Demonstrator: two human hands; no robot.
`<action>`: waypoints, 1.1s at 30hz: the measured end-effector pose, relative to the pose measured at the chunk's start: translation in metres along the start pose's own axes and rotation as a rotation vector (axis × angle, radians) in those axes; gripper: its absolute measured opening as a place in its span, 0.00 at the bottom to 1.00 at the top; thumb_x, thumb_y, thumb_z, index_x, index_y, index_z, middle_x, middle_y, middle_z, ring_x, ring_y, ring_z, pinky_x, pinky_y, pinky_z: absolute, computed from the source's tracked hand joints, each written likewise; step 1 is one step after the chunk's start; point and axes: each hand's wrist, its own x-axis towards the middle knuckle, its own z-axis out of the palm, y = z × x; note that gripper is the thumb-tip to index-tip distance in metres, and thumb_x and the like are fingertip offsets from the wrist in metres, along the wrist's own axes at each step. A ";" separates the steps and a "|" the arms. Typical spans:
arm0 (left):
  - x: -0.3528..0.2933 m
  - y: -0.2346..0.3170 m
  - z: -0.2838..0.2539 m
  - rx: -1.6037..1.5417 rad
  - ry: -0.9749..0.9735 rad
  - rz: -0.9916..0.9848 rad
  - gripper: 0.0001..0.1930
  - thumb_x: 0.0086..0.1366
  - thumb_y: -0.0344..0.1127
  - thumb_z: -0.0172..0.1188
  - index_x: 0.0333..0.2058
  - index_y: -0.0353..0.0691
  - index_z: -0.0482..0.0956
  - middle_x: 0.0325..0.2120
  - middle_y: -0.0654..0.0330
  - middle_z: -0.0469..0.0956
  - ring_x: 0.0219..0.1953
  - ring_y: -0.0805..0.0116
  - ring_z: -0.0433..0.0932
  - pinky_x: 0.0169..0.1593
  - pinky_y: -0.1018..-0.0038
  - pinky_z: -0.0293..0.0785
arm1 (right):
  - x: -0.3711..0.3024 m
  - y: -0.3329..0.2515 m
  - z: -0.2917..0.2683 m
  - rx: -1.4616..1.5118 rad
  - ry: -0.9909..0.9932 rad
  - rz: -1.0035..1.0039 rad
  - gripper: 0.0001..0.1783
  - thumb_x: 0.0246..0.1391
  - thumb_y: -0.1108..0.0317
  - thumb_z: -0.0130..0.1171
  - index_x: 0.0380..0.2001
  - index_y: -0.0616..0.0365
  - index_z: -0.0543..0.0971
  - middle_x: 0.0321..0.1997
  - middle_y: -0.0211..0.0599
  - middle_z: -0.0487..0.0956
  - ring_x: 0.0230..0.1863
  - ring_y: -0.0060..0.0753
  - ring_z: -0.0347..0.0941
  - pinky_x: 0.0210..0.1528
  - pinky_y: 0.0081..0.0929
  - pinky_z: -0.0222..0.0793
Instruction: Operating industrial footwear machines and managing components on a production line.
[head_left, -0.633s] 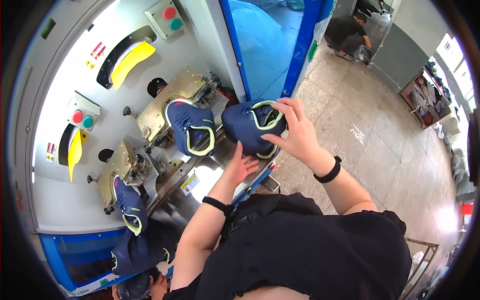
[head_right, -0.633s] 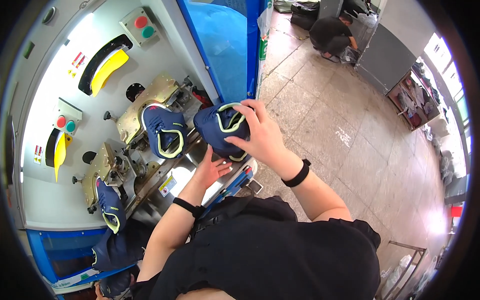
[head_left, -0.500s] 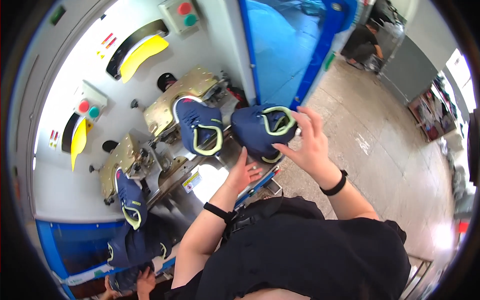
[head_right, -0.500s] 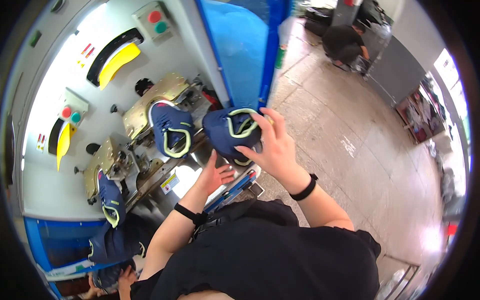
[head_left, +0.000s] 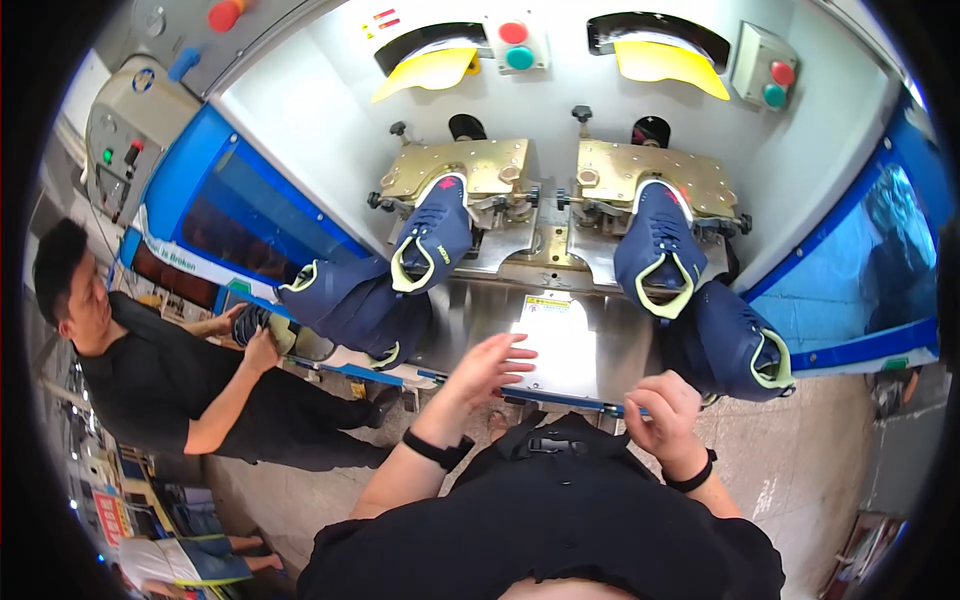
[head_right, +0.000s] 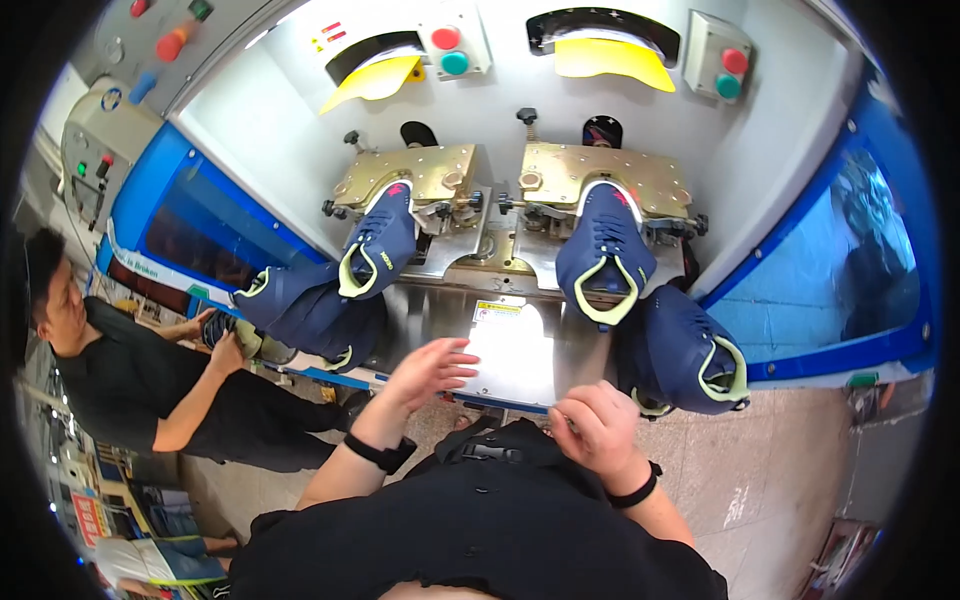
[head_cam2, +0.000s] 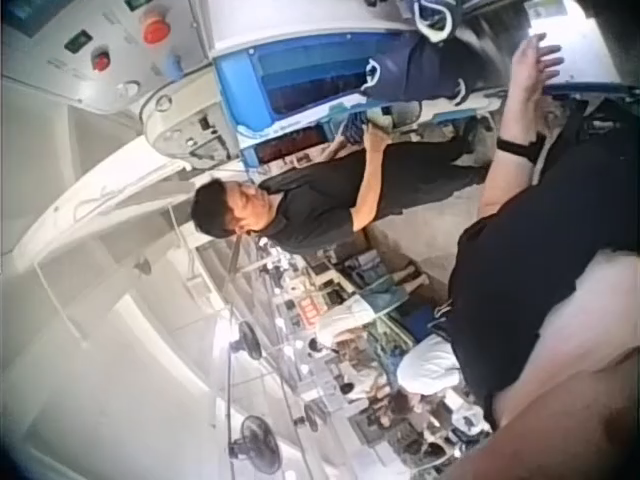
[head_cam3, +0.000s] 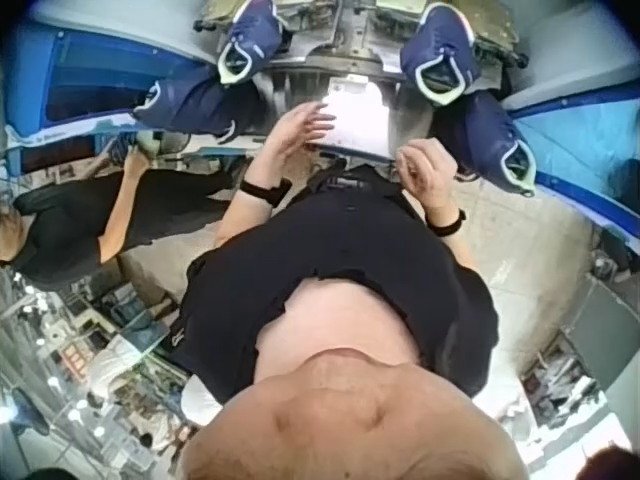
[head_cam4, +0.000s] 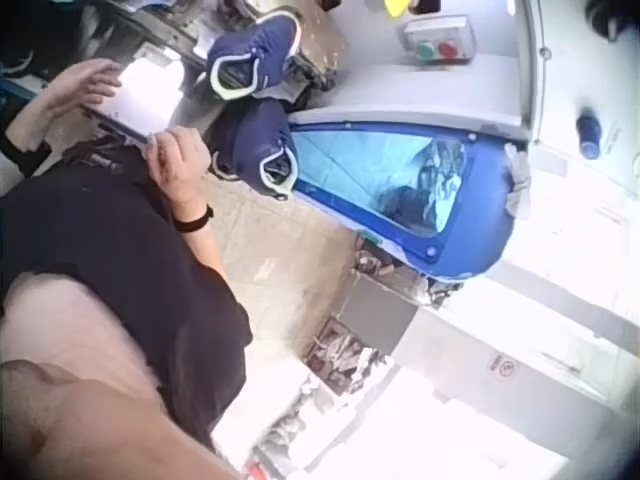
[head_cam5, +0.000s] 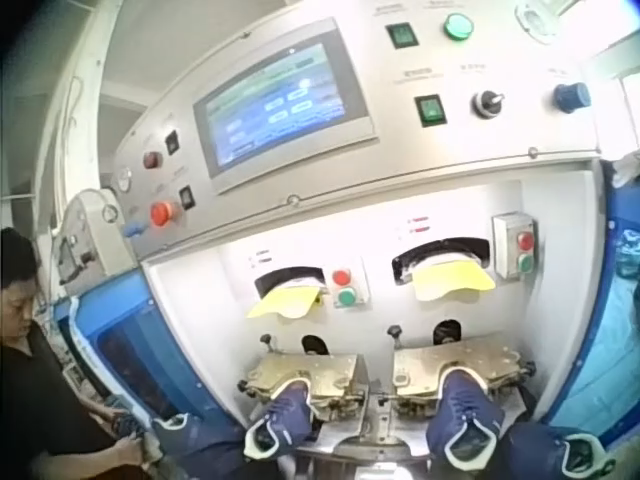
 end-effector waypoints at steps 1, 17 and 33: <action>-0.009 0.002 -0.012 -0.067 0.104 0.051 0.24 0.70 0.50 0.48 0.56 0.39 0.67 0.49 0.49 0.75 0.48 0.60 0.76 0.47 0.69 0.73 | 0.007 0.003 0.011 0.030 -0.042 0.012 0.07 0.40 0.73 0.66 0.23 0.56 0.76 0.25 0.34 0.75 0.23 0.35 0.71 0.23 0.28 0.65; 0.034 0.033 -0.126 -0.895 0.199 0.368 0.37 0.58 0.60 0.60 0.61 0.53 0.56 0.64 0.58 0.54 0.66 0.55 0.55 0.66 0.44 0.45 | -0.046 0.018 0.255 0.008 -0.862 -0.125 0.50 0.43 0.51 0.66 0.64 0.63 0.56 0.69 0.49 0.57 0.69 0.47 0.54 0.65 0.47 0.55; 0.028 0.047 -0.137 -0.611 0.019 0.239 0.35 0.55 0.74 0.52 0.46 0.48 0.72 0.46 0.65 0.72 0.51 0.66 0.69 0.53 0.59 0.62 | -0.053 -0.005 0.261 -0.192 -0.868 -0.005 0.54 0.38 0.56 0.68 0.67 0.55 0.53 0.71 0.33 0.55 0.72 0.36 0.49 0.69 0.43 0.49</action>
